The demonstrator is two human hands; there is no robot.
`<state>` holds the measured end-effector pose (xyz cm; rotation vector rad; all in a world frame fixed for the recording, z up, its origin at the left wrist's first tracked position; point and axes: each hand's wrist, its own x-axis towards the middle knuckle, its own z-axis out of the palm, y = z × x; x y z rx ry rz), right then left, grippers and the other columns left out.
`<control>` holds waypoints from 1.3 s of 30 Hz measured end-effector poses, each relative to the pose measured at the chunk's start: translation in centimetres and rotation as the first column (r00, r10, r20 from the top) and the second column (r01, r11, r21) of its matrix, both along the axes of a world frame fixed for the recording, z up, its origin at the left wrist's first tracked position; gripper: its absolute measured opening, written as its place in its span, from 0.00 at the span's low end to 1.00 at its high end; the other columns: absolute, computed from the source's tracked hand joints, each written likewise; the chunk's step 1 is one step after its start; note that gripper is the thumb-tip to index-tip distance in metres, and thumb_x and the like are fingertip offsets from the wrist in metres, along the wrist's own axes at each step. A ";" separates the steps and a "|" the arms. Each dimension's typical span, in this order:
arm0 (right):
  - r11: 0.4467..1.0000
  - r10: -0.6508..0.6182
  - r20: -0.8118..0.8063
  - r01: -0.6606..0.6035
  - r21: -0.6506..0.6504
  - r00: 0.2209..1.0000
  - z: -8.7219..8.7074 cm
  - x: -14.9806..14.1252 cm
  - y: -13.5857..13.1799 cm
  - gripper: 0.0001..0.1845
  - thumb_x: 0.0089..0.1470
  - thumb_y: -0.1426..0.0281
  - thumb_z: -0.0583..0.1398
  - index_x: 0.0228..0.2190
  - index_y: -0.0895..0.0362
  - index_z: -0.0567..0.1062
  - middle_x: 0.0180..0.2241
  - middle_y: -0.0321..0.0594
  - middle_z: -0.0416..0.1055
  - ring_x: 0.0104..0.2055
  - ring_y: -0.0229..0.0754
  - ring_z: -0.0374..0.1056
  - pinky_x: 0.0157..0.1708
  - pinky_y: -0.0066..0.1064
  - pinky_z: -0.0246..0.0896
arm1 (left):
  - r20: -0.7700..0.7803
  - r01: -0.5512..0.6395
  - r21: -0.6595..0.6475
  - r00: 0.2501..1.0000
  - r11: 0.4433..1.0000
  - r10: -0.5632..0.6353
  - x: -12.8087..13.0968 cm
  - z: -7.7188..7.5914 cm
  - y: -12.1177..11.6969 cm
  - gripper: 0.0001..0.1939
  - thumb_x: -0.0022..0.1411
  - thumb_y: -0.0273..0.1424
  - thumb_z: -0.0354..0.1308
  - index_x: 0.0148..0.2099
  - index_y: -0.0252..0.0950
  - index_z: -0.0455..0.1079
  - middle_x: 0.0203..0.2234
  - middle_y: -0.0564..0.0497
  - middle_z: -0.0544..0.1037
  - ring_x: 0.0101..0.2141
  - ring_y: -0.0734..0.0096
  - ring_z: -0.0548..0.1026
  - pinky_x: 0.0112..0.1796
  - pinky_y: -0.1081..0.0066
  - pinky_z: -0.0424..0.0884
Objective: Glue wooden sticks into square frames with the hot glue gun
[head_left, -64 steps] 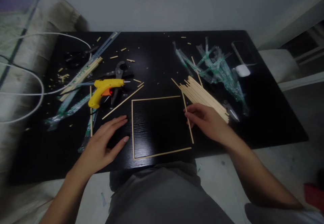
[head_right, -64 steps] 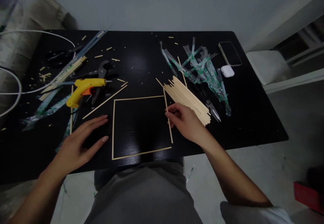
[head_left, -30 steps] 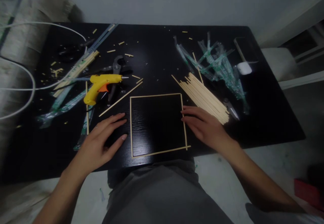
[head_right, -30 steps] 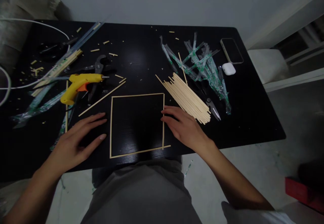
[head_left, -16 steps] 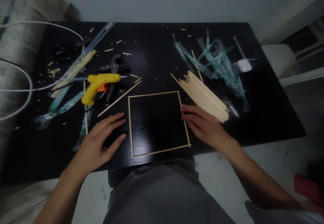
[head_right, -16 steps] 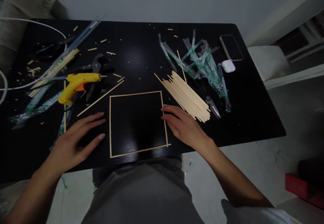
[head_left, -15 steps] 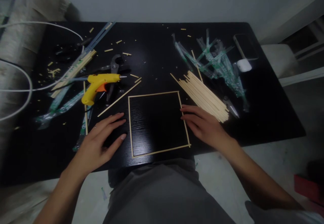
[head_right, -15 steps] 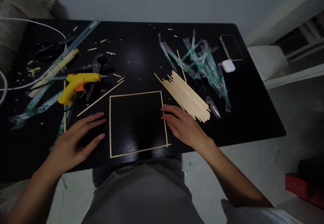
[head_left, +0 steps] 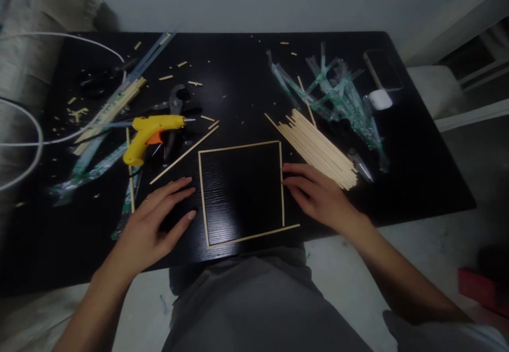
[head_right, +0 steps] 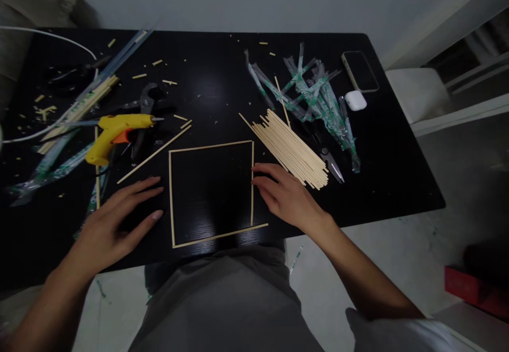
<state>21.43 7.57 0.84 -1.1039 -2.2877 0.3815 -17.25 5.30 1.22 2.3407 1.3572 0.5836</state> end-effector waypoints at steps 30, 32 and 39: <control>0.990 -0.021 -0.047 0.014 -0.139 0.999 0.7 0.2 -1.5 0.09 0.65 0.71 0.66 0.47 0.54 0.79 0.58 0.49 0.74 0.64 0.52 0.72 0.62 0.49 0.74 | -0.148 0.212 0.027 0.967 0.977 -0.206 -0.1 0.0 0.3 0.29 0.70 0.36 0.61 0.71 0.50 0.64 0.72 0.46 0.63 0.71 0.42 0.62 0.66 0.39 0.63; 0.990 -0.022 -0.047 0.015 -0.140 0.999 0.7 0.3 -1.5 0.09 0.65 0.71 0.66 0.47 0.54 0.79 0.58 0.49 0.75 0.64 0.51 0.72 0.62 0.48 0.74 | -0.143 0.212 0.032 0.968 0.977 -0.205 -0.1 0.1 0.3 0.29 0.70 0.36 0.62 0.71 0.50 0.64 0.72 0.46 0.64 0.71 0.42 0.62 0.67 0.39 0.63; 0.990 -0.022 -0.055 0.015 -0.140 0.998 0.8 0.3 -1.5 0.08 0.66 0.71 0.66 0.47 0.54 0.79 0.58 0.47 0.76 0.63 0.51 0.73 0.62 0.49 0.74 | -0.138 0.208 0.038 0.970 0.977 -0.201 0.0 0.1 0.3 0.29 0.71 0.36 0.62 0.71 0.50 0.64 0.72 0.47 0.64 0.71 0.43 0.62 0.67 0.40 0.63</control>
